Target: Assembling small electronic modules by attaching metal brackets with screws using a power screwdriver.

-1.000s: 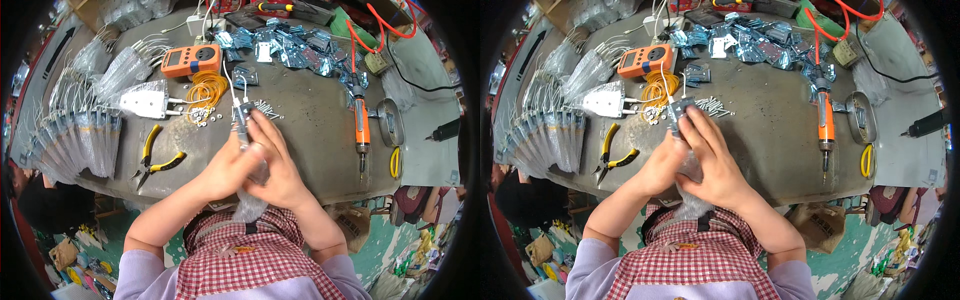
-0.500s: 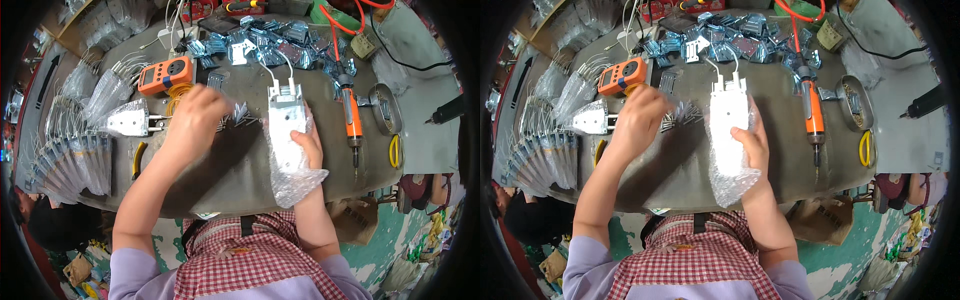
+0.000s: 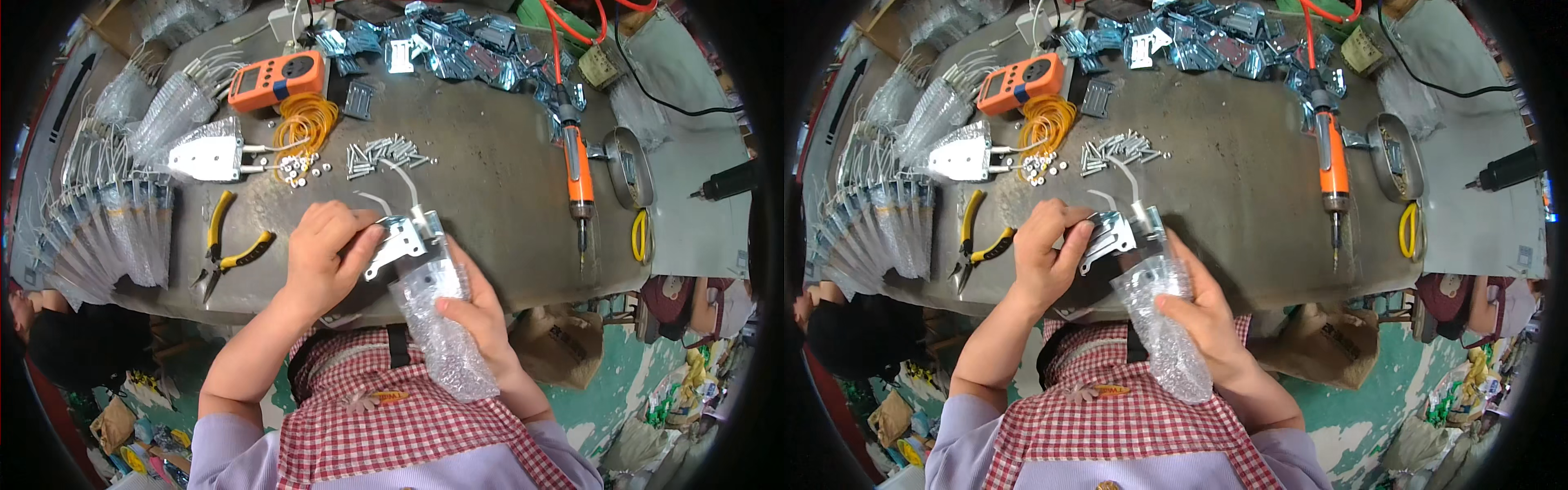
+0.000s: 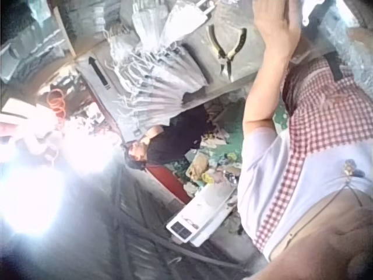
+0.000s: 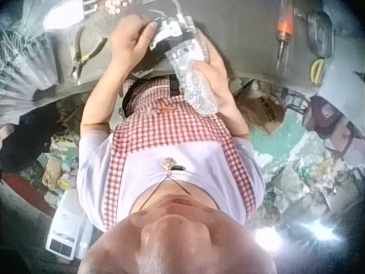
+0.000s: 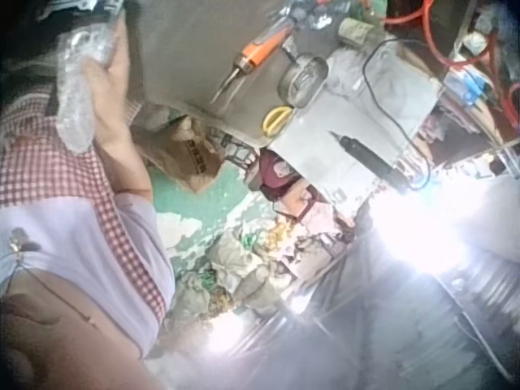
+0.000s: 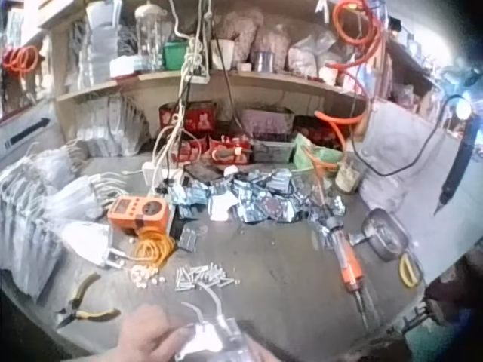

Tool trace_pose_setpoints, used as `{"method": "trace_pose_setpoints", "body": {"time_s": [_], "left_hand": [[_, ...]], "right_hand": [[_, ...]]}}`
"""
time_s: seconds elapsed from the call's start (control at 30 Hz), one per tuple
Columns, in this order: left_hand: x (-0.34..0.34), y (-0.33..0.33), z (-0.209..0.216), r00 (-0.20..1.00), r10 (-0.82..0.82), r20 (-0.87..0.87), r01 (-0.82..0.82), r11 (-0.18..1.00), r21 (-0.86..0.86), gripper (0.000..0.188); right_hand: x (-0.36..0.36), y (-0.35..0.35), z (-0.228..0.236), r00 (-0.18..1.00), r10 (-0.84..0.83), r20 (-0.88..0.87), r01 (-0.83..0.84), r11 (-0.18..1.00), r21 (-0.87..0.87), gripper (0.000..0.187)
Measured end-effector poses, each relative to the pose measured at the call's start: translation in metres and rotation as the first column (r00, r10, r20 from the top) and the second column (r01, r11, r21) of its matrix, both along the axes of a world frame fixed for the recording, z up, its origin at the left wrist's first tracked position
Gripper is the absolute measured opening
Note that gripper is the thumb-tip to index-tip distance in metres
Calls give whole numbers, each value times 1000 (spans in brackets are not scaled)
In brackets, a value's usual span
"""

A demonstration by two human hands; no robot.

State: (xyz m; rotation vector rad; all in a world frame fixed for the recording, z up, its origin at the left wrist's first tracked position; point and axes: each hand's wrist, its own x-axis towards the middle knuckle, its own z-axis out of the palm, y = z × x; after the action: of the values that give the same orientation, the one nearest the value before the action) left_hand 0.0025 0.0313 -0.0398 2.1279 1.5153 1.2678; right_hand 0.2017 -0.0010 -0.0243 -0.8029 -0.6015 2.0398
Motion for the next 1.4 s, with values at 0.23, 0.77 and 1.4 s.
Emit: {"method": "trace_pose_setpoints", "body": {"time_s": [0.23,0.77,1.4], "left_hand": [[-5,0,0,985,-135,-108,159,955,249,28],[40,-43,-6,940,-54,337,235,818,-524,29],[36,-39,-9,903,24,430,268,750,-605,26]], "right_hand": [[-9,-14,-2,996,90,-9,-91,995,-46,78],[1,-37,-10,633,-203,747,-445,694,566,83],[87,32,-29,836,-531,-140,544,835,84,65]]}}
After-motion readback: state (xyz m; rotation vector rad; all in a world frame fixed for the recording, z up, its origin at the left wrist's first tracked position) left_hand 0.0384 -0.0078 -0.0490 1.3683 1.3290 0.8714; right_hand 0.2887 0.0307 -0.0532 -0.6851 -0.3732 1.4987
